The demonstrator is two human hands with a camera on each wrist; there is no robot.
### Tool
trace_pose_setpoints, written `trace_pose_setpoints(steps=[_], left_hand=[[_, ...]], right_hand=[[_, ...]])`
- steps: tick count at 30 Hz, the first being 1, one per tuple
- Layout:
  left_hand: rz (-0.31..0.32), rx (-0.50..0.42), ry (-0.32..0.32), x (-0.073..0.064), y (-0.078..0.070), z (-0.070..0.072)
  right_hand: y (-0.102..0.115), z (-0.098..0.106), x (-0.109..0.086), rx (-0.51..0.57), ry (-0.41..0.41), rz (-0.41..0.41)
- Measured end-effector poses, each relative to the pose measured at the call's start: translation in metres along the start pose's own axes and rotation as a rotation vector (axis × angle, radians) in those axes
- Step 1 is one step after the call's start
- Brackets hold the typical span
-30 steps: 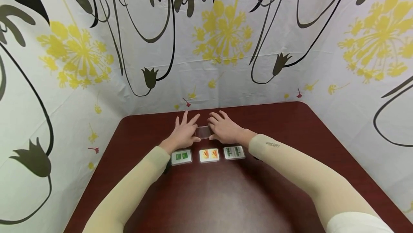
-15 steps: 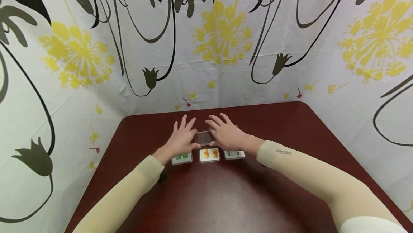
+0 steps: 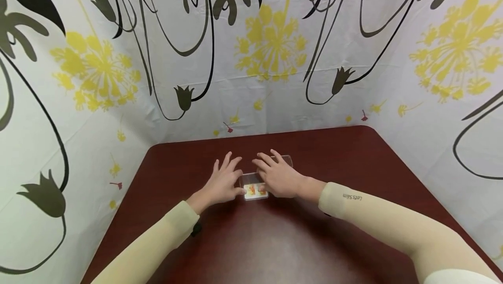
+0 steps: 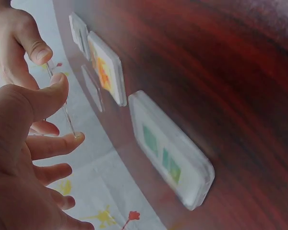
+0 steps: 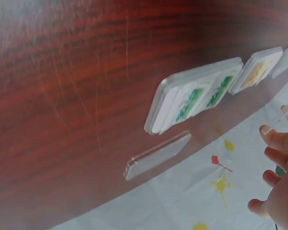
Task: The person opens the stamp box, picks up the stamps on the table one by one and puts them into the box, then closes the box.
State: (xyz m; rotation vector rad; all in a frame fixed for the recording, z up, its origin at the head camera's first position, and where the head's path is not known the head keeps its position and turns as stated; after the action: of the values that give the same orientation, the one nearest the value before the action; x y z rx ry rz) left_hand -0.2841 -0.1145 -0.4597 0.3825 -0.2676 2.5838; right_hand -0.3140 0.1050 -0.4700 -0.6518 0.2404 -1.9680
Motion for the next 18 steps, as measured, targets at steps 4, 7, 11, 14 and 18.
trace_pose_setpoints(steps=[4,7,11,14,18], left_hand=[[-0.004,0.013,0.006,-0.002,-0.001,-0.007],[-0.013,0.005,0.016,-0.005,-0.002,-0.014],[-0.022,-0.008,0.028,-0.009,-0.004,-0.021],[-0.024,-0.008,0.044,-0.011,-0.004,-0.025],[-0.023,-0.008,0.052,-0.011,-0.004,-0.030]], right_hand=[[0.004,-0.005,-0.004,0.019,0.028,-0.012],[0.008,-0.009,-0.008,0.029,0.047,-0.008],[0.013,-0.014,-0.012,0.035,0.061,-0.011],[0.017,-0.018,-0.015,0.040,0.063,-0.018],[0.019,-0.023,-0.017,0.039,0.061,-0.021]])
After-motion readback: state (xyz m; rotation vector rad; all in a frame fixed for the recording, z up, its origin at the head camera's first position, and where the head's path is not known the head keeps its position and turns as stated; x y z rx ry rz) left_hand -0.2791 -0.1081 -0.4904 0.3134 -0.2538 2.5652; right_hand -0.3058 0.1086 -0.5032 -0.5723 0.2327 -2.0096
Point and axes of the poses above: each hand's wrist, its own x-axis towards the middle knuckle, its own z-axis out of the back of the hand, y = z × x, the point moved 2 cm from there along x, towards the middle knuckle, and after that the axes turned 11 degrees about -y, right-handed, at the moved point
